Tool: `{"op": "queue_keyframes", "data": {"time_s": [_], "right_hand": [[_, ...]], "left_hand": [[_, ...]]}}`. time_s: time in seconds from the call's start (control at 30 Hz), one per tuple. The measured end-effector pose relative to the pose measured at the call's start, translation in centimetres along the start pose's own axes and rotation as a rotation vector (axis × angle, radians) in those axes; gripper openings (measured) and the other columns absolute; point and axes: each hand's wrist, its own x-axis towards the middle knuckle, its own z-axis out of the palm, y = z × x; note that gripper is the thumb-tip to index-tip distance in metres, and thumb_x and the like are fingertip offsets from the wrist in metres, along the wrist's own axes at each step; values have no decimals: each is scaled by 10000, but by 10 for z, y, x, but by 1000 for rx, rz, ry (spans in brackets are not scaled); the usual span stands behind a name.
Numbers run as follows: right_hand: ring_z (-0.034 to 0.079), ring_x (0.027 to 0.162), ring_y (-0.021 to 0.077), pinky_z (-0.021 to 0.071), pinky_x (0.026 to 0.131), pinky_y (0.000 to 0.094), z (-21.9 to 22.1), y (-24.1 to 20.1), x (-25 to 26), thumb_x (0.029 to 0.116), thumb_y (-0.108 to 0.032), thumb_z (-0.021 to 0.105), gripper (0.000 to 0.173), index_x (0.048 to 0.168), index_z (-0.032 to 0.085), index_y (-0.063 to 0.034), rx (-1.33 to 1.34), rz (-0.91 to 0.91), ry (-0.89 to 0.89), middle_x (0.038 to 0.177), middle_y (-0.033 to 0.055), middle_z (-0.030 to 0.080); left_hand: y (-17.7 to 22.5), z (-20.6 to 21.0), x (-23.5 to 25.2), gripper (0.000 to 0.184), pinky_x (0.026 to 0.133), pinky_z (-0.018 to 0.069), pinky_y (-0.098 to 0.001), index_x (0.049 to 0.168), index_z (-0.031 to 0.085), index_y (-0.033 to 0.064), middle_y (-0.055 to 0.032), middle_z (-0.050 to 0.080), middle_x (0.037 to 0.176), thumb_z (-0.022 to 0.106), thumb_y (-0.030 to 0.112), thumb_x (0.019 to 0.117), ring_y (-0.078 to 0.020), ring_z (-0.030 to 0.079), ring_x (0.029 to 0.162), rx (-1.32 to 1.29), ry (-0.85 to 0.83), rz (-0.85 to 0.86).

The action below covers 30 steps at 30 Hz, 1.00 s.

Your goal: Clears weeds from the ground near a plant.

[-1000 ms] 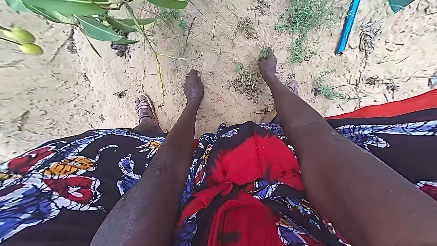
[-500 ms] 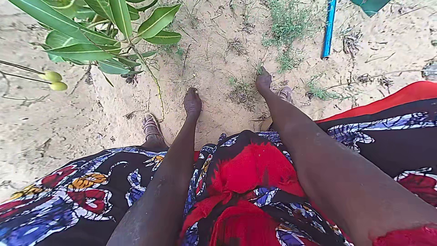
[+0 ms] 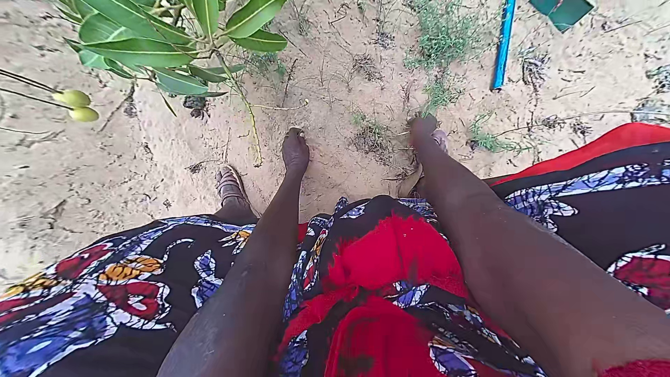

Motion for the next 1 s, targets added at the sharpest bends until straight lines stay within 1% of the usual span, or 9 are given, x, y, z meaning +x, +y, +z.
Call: {"op": "queue_keyframes", "data": {"time_s": [0.03, 0.13, 0.23, 0.3, 0.4, 0.47, 0.63, 0.8, 1.0], "right_hand": [[616, 1166, 377, 497, 944, 585, 2, -3, 3, 874, -146, 725, 393, 1228, 639, 2, -77, -22, -11, 1227, 243, 644], [569, 1292, 411, 468, 1038, 589, 5, -18, 3, 929, -183, 685, 432, 1295, 614, 36, -295, -48, -75, 1338, 276, 608], [569, 1291, 419, 464, 1045, 603, 10, -17, 17, 931, -262, 706, 473, 1306, 628, 14, -352, -125, -101, 1344, 275, 607], [566, 1301, 408, 456, 1055, 593, 12, -17, 23, 980, -297, 660, 444, 1304, 634, 5, -361, -167, -99, 1355, 267, 606], [539, 1342, 400, 443, 1080, 584, 10, -22, 24, 1019, -269, 596, 409, 1328, 626, -3, -426, -199, -98, 1405, 252, 579], [576, 1299, 412, 454, 1057, 604, 14, -21, 31, 1004, -219, 606, 380, 1318, 636, -7, -406, -246, -132, 1351, 259, 620], [591, 1250, 370, 465, 1051, 553, 12, -2, 60, 1001, -167, 644, 407, 1361, 589, 16, -88, -178, -230, 1328, 257, 618], [571, 1279, 420, 447, 1062, 597, 16, -9, 53, 1026, -219, 609, 407, 1341, 594, 39, -248, -159, -234, 1343, 291, 601], [576, 1281, 384, 457, 1044, 546, 3, -5, -5, 1058, -185, 495, 355, 1316, 596, 38, -245, 1, -84, 1338, 266, 608]], "left_hand": [[-2, 0, -1, 358, 1059, 457, -587, 1359, 568, -6, -283, 616, 1313, 379, 159, 1104, -440, 603, 1237, 23, 2, 18], [-6, 2, -4, 361, 1039, 466, -592, 1370, 573, 13, -279, 595, 1350, 377, 150, 1099, -445, 610, 1224, 66, 7, 30], [-3, 7, -1, 359, 1011, 481, -598, 1365, 574, 29, -276, 593, 1351, 375, 165, 1099, -452, 618, 1205, 94, 30, 3], [-1, 10, 1, 361, 1010, 485, -588, 1369, 573, 37, -272, 595, 1349, 372, 178, 1104, -444, 620, 1207, 109, 51, -15], [1, 14, 1, 359, 1014, 482, -569, 1366, 573, 47, -250, 591, 1362, 366, 183, 1106, -419, 616, 1219, 136, 64, -29], [1, 14, 2, 353, 1005, 488, -565, 1357, 579, 48, -240, 599, 1351, 370, 172, 1101, -413, 622, 1209, 141, 82, -29], [3, 14, 4, 351, 999, 492, -567, 1362, 572, 47, -247, 592, 1357, 374, 163, 1097, -410, 623, 1210, 147, 76, -34], [7, 13, 6, 358, 1011, 481, -580, 1379, 555, 51, -245, 585, 1367, 369, 185, 1105, -419, 605, 1235, 150, 50, -71], [5, 9, 7, 361, 1018, 475, -605, 1394, 546, 46, -261, 580, 1375, 375, 163, 1098, -436, 600, 1242, 119, 21, -77]]}}
